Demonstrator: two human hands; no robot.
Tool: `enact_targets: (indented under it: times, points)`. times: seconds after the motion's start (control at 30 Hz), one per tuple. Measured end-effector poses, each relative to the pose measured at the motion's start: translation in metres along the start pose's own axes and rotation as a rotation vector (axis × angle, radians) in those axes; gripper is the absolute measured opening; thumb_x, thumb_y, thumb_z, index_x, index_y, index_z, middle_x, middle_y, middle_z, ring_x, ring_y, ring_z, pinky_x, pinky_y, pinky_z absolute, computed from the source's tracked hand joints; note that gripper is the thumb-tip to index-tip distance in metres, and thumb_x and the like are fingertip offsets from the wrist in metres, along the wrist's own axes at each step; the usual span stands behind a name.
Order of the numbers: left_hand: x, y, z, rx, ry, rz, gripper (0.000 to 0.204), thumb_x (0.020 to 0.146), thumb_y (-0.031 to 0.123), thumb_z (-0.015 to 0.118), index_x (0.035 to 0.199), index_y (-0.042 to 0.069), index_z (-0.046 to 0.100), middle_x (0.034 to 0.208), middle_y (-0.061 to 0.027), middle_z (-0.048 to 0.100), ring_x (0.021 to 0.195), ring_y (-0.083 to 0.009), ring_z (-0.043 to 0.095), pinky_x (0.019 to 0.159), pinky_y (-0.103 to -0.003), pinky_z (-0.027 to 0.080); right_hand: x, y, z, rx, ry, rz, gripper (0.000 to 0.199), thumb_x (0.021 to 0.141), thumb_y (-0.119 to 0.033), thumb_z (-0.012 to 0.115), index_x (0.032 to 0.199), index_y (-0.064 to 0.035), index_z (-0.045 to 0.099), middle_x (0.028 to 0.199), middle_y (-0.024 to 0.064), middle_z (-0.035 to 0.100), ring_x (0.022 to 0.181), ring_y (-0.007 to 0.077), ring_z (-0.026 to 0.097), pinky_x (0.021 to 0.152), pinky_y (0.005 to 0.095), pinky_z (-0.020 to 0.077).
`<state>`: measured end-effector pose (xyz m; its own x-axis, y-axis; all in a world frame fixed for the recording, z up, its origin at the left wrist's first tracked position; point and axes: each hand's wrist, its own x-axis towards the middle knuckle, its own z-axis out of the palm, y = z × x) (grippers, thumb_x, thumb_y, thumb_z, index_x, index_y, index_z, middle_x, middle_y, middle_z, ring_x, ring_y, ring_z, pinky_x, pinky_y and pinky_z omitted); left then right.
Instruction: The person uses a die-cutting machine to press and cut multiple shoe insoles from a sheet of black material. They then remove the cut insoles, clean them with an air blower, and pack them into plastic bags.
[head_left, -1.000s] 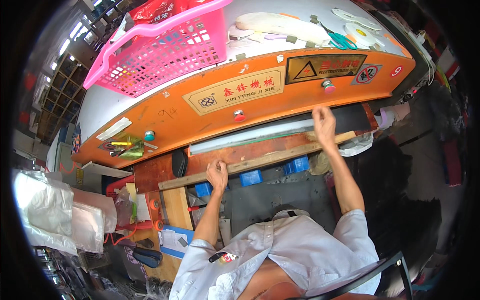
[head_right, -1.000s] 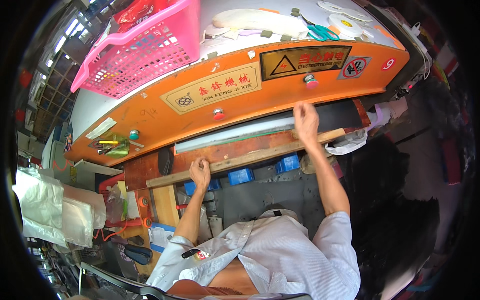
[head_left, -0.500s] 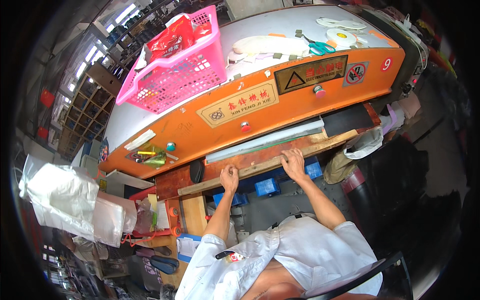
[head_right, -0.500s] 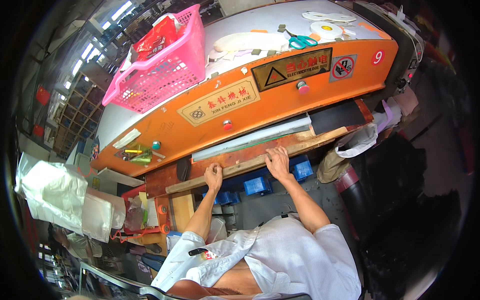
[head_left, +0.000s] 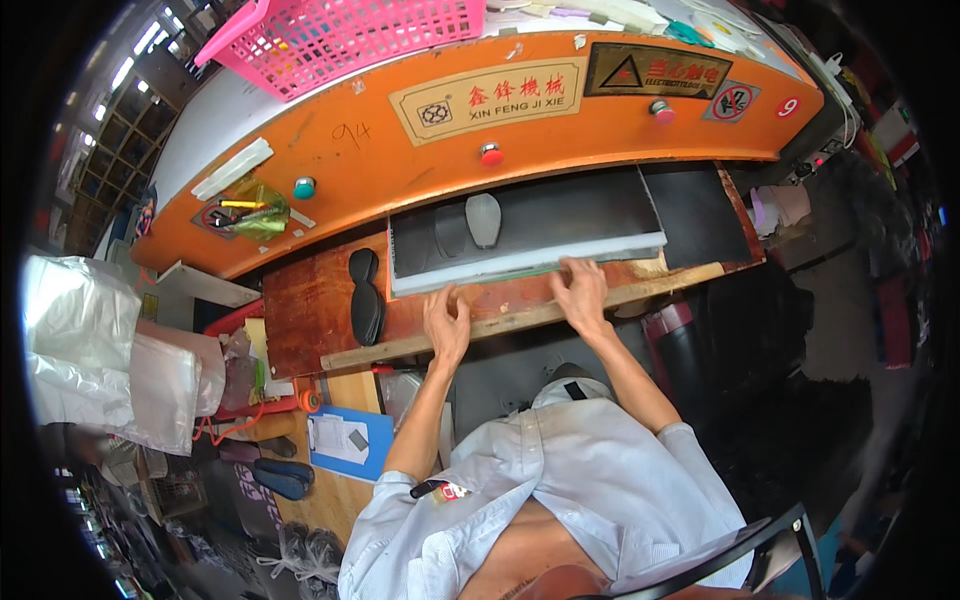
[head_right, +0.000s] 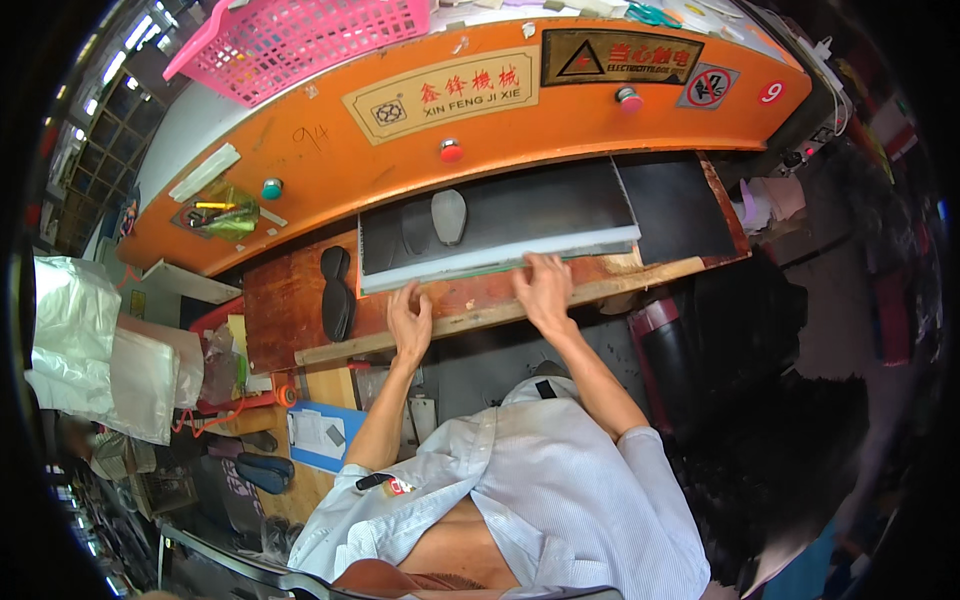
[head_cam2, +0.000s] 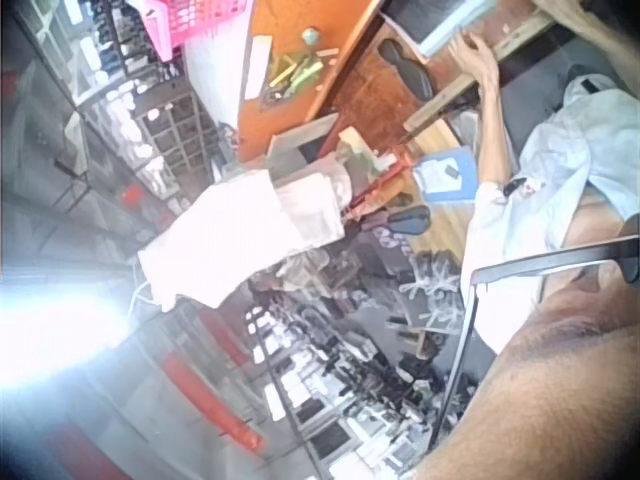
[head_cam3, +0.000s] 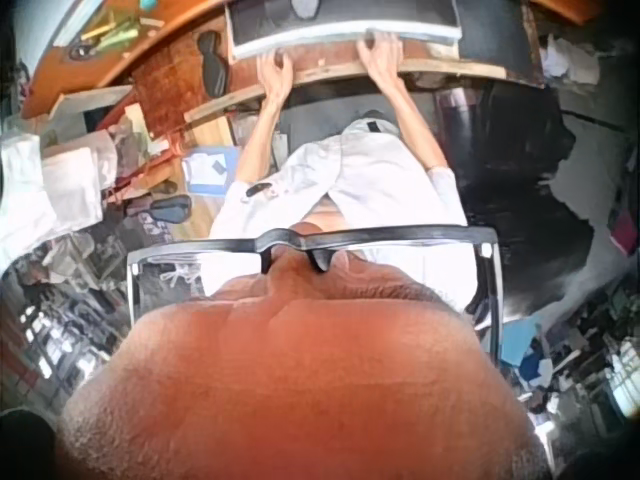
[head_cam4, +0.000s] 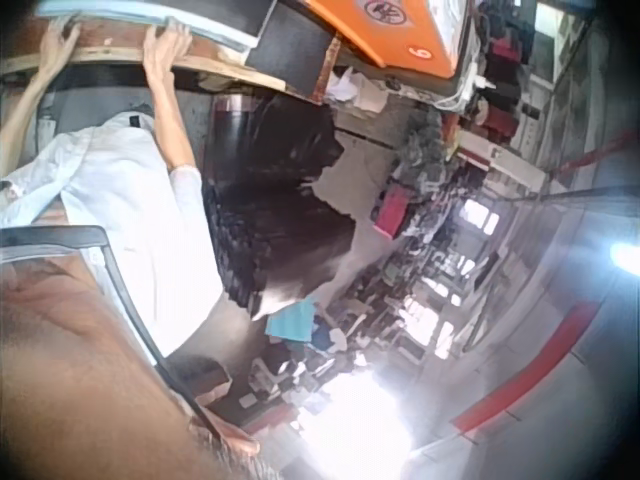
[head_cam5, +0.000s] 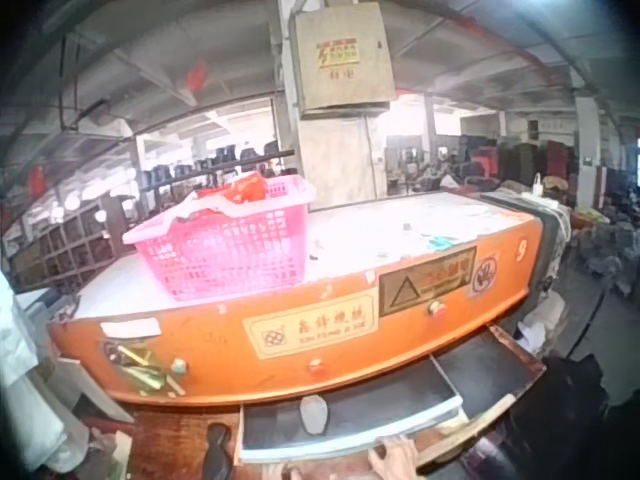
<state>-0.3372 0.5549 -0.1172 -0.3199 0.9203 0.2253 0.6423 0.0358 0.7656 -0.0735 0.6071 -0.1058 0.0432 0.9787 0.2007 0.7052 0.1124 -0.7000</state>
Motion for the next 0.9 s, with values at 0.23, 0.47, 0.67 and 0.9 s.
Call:
enact_targets:
  times: [0.23,0.47,0.67,0.9]
  points:
    - [0.059,0.023,0.018,-0.213,-0.247,0.169,0.051,0.101,0.009,0.052,0.151,-0.002,0.047,0.151,-0.0256,0.053,0.142,-0.0441,0.046,0.12,-0.048,0.035,0.021,-0.096,0.071,-0.108,-0.034,-0.174,0.076,0.075,-0.038,0.084,0.134,0.0034,0.061,0.138,0.031,0.054,0.123,0.0462,0.05,0.103,0.0533,0.0462]
    - [-0.013,0.033,0.016,0.147,-0.307,0.189,0.056,0.101,0.013,0.058,0.153,-0.002,0.045,0.155,-0.0202,0.051,0.149,-0.0372,0.041,0.125,-0.049,0.027,-0.012,-0.054,0.024,0.842,-0.379,0.303,0.075,0.081,-0.023,0.084,0.142,0.0103,0.055,0.119,0.021,0.07,0.107,0.0234,0.066,0.088,0.037,0.057]
    - [-0.028,0.047,0.006,0.202,-0.375,0.128,0.059,0.098,0.014,0.065,0.152,-0.001,0.047,0.156,-0.0169,0.051,0.15,-0.0364,0.04,0.125,-0.05,0.027,-0.014,-0.033,-0.033,0.519,-0.244,0.229,0.066,0.077,-0.015,0.084,0.136,0.0042,0.062,0.132,0.0194,0.065,0.117,0.0269,0.063,0.1,0.0405,0.0513]
    - [-0.038,0.038,0.005,0.091,-0.159,0.19,0.046,0.09,0.005,0.073,0.135,-0.001,0.063,0.137,-0.0173,0.065,0.137,-0.0369,0.055,0.115,-0.049,0.04,-0.033,-0.037,0.002,-0.069,-0.06,-0.132,0.075,0.068,-0.027,0.088,0.133,0.0,0.061,0.133,0.0215,0.055,0.11,0.0394,0.055,0.087,0.0502,0.0535]
